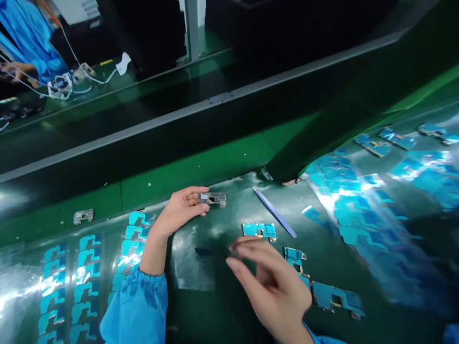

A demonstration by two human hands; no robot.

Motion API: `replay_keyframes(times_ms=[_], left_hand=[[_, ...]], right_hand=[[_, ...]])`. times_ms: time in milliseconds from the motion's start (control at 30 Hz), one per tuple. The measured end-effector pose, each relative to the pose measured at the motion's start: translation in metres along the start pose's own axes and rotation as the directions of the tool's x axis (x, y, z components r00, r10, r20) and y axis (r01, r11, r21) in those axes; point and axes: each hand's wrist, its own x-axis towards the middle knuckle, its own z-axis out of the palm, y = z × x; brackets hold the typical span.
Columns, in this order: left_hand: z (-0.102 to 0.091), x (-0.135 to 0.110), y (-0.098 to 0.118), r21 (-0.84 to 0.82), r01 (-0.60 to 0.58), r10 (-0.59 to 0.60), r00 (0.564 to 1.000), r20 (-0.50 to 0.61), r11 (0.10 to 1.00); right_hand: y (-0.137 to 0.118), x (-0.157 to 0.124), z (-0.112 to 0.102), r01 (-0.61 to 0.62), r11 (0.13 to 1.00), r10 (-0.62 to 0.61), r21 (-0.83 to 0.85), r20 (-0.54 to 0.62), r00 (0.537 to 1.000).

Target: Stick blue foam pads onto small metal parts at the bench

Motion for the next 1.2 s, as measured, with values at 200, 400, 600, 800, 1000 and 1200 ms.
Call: replay_keyframes(times_ms=[200,400,600,800,1000,1200], left_hand=[[-0.002,-0.003,0.004,-0.016,-0.028,0.028,0.999,0.017,0.999],[-0.007,-0.006,0.005,0.027,0.019,-0.021,0.997,0.076,0.999],[-0.008,-0.007,0.008,0.057,0.018,-0.026,0.991,0.134,0.998],[-0.014,-0.008,0.005,0.022,0.058,-0.061,0.973,0.223,0.998],[-0.019,-0.007,0.000,0.048,0.029,-0.040,0.962,0.271,0.998],[-0.019,-0.007,0.001,0.057,0.034,-0.047,0.965,0.257,0.998]], right_hand=[[0.034,0.047,0.022,-0.447,0.843,0.505,0.300,-0.152,0.850],[0.046,0.058,0.015,-0.564,0.807,0.575,0.178,-0.012,0.818],[0.047,0.058,0.010,-0.618,0.786,0.614,0.037,0.081,0.785],[0.048,0.060,0.006,-0.631,0.775,0.622,0.042,0.124,0.773],[0.051,0.057,0.004,-0.647,0.756,0.634,0.101,0.134,0.762],[0.051,0.056,0.006,-0.649,0.752,0.637,0.116,0.128,0.760]])
